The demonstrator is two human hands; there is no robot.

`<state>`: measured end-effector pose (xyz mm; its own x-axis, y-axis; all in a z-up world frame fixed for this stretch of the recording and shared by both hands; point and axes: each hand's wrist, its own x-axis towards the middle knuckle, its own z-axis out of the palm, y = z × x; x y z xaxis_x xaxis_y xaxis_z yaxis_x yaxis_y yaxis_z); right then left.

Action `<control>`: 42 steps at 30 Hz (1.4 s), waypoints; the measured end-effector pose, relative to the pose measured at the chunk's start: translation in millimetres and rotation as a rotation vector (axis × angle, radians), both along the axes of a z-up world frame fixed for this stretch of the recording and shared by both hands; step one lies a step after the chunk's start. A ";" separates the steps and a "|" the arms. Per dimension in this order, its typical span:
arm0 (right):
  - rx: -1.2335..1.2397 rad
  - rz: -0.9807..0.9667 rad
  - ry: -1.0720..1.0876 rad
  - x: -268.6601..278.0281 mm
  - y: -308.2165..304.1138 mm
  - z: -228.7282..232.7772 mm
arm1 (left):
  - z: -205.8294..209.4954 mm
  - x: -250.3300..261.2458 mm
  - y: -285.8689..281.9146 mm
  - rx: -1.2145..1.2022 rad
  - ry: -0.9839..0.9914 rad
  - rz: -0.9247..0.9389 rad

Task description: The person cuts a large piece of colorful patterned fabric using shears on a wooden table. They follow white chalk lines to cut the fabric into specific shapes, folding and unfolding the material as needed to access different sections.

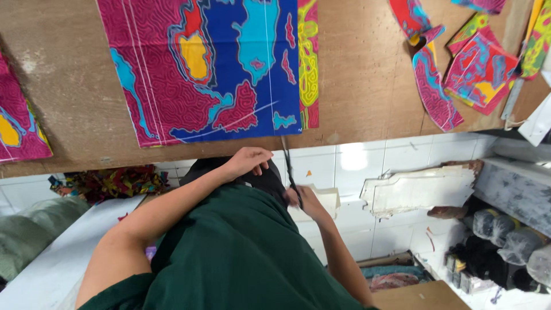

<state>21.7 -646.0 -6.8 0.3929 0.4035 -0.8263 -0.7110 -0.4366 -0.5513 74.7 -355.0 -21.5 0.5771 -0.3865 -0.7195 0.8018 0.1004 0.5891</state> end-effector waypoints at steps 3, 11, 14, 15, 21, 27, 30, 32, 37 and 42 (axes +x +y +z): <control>0.084 -0.137 0.059 8.9 30.9 -17.7 | -16.8 -8.2 -1.9 -0.060 0.267 0.173; 0.050 -0.198 -0.048 14.8 69.3 1.6 | 8.2 -4.1 7.1 0.223 -0.169 -0.004; -0.038 -0.209 -0.029 14.0 73.0 4.8 | 21.3 15.9 26.6 0.770 -0.967 -0.078; -0.045 -0.205 -0.029 11.3 71.6 7.0 | 23.1 25.3 34.3 0.836 -1.058 -0.156; -0.010 -0.240 -0.014 11.9 68.0 10.7 | 16.0 71.5 62.2 1.189 -1.254 -0.435; 0.056 -0.287 -0.079 35.0 85.3 -8.8 | 5.2 67.6 60.0 1.244 -1.215 -0.555; 0.051 -0.314 -0.058 41.8 90.5 -5.5 | 2.8 70.4 63.1 1.258 -1.262 -0.536; 0.002 -0.278 -0.067 44.4 90.8 0.2 | 2.3 68.7 63.6 1.286 -1.270 -0.534; 0.083 -0.345 -0.075 70.9 101.3 -3.2 | 4.3 66.3 62.2 1.265 -1.241 -0.527; 0.025 -0.315 -0.059 83.8 106.9 -1.1 | 6.8 70.5 63.3 1.209 -1.231 -0.490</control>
